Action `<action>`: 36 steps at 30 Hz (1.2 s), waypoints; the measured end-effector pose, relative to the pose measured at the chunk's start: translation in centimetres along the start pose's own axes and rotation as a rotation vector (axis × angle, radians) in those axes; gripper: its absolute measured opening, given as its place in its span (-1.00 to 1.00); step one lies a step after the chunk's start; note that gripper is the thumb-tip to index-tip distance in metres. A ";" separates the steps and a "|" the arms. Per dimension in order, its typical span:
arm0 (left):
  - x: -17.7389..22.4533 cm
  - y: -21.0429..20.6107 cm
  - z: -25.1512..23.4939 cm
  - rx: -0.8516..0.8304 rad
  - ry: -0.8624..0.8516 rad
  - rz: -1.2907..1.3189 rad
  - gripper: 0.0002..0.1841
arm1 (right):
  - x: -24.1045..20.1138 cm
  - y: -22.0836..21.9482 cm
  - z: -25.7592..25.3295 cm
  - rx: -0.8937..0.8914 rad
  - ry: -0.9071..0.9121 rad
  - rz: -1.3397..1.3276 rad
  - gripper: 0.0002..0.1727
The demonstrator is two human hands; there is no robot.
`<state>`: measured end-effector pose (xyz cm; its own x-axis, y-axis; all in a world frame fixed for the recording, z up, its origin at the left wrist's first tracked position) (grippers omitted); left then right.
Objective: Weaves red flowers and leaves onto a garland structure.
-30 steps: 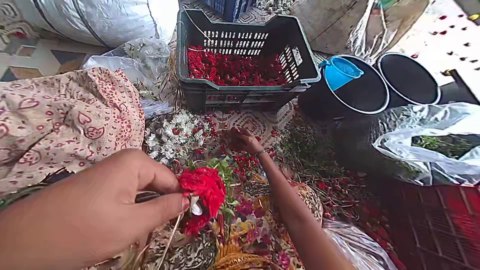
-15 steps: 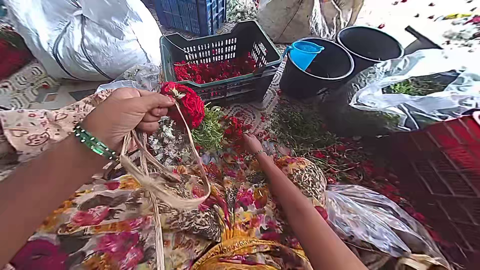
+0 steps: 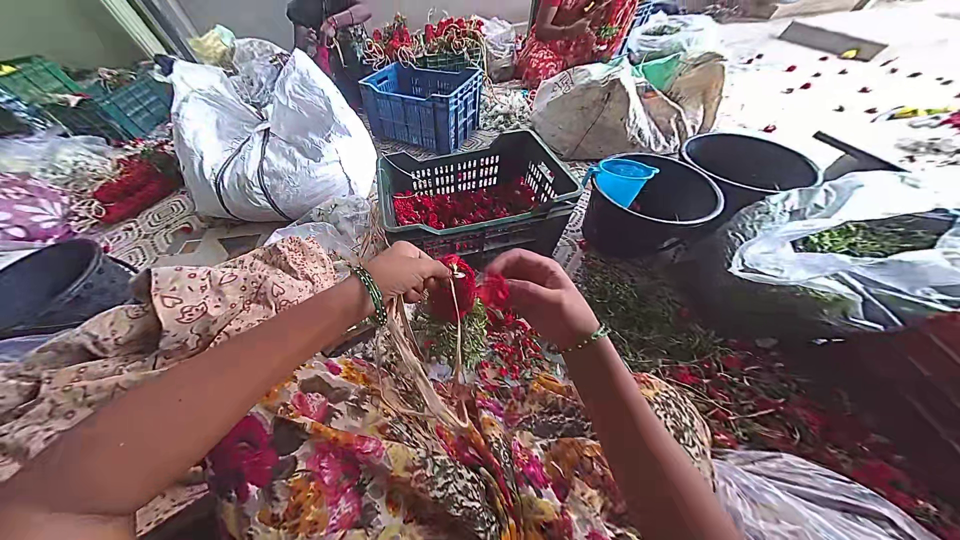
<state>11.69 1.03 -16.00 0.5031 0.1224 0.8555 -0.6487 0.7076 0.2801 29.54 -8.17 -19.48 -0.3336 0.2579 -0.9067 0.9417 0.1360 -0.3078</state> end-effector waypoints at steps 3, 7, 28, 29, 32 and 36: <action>1.0 -1.1 -0.5 -0.063 0.052 -0.014 -0.70 | -1.3 -2.1 -2.1 0.055 -0.154 0.248 -0.88; 2.0 -1.3 -1.0 -0.132 0.036 -0.117 -0.73 | -0.8 -0.8 -3.0 0.155 -0.163 0.267 -0.91; 3.4 -3.3 -4.2 -0.154 -0.254 -0.936 -0.68 | 0.9 -4.9 4.9 0.272 -0.103 0.619 -0.61; 3.3 -3.9 -3.8 -0.204 -0.325 -1.061 -0.67 | -1.6 -4.1 4.9 0.193 -0.008 0.933 -0.65; 3.1 -6.5 -0.3 -0.308 -0.780 -1.450 -0.80 | -7.7 -1.7 3.6 -0.228 0.220 1.350 -0.69; 6.9 -8.9 8.0 -0.193 -1.647 -1.739 -0.79 | -11.8 1.9 -2.8 -0.542 0.368 1.257 -0.77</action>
<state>16.33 -9.98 -9.06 -0.4333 -0.7580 -0.4875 -0.2189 -0.4362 0.8728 35.09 -8.26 -8.55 0.6299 0.6994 -0.3379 0.5102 -0.0446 0.8589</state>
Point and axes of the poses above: each hand's wrist, its own z-axis away from the middle knuckle, its own y-axis out of the back of the hand, x = y × z, the point moved 5 cm from there along -z, towards the middle knuckle, and after that the axes turned 1 degree about -y, right-handed, at the moved point
